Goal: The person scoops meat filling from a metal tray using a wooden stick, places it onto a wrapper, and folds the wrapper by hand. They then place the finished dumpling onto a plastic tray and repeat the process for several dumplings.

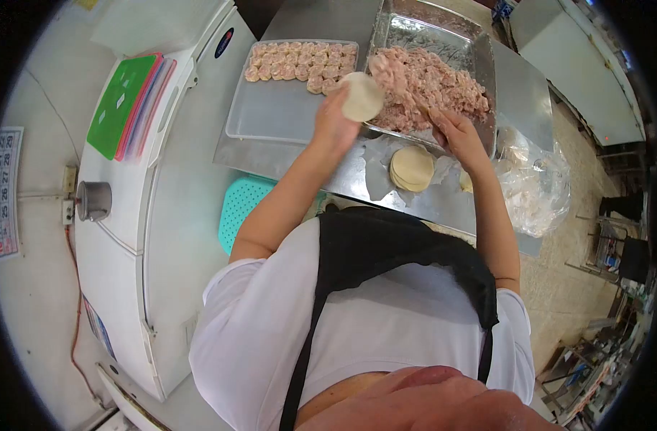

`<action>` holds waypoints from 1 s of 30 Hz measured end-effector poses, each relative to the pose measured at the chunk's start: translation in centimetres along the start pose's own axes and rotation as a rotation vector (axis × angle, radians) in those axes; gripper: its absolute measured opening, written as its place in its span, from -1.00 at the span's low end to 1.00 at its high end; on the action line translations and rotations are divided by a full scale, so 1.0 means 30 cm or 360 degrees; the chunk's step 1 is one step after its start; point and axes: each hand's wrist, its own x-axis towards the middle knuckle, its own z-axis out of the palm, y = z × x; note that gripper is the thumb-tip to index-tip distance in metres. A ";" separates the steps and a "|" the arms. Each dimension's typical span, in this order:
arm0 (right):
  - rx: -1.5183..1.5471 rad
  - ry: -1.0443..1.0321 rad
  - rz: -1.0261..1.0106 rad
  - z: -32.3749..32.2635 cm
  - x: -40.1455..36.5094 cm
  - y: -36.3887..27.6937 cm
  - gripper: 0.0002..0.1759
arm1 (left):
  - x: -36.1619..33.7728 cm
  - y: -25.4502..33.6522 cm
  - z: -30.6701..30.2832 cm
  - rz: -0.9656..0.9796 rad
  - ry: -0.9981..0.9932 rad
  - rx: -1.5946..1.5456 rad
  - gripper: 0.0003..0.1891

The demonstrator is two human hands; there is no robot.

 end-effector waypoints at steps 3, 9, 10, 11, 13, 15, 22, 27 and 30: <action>-0.0143 0.0222 -0.0198 0.082 0.004 0.016 -0.64 | 0.044 0.010 0.217 -0.0183 -0.0120 -0.0278 -0.46; -0.1406 0.0281 -0.0275 -0.018 -0.140 -0.069 -0.69 | 0.286 -0.141 -0.032 -0.0504 -0.1325 -0.1190 -0.22; -0.1381 0.0399 -0.0384 -0.014 -0.161 -0.085 -0.69 | 0.224 -0.124 0.060 -0.0413 -0.0681 -0.0736 -0.20; -0.1361 0.0519 -0.0497 -0.018 -0.174 -0.091 -0.69 | 0.172 -0.111 0.139 -0.0302 -0.0056 -0.0271 -0.18; -0.1392 0.0507 -0.0481 -0.037 -0.142 -0.039 -0.71 | 0.119 -0.110 0.233 -0.0318 -0.0030 -0.0218 -0.17; -0.1426 0.0487 -0.0487 -0.075 -0.146 -0.055 -0.74 | 0.093 -0.120 0.269 -0.0310 -0.0003 -0.0166 -0.16; -0.1543 0.0408 -0.0656 -0.148 -0.161 -0.070 -0.80 | 0.106 -0.140 0.301 -0.0246 0.0162 -0.0239 -0.26; -0.0647 0.0114 -0.0542 -0.302 -0.168 -0.094 -0.66 | 0.024 -0.102 0.315 -0.0163 -0.0254 0.0111 -0.35; -0.0550 -0.0058 -0.0486 -0.360 -0.171 -0.075 -0.63 | -0.034 -0.090 0.382 0.0261 -0.0533 0.1097 -0.28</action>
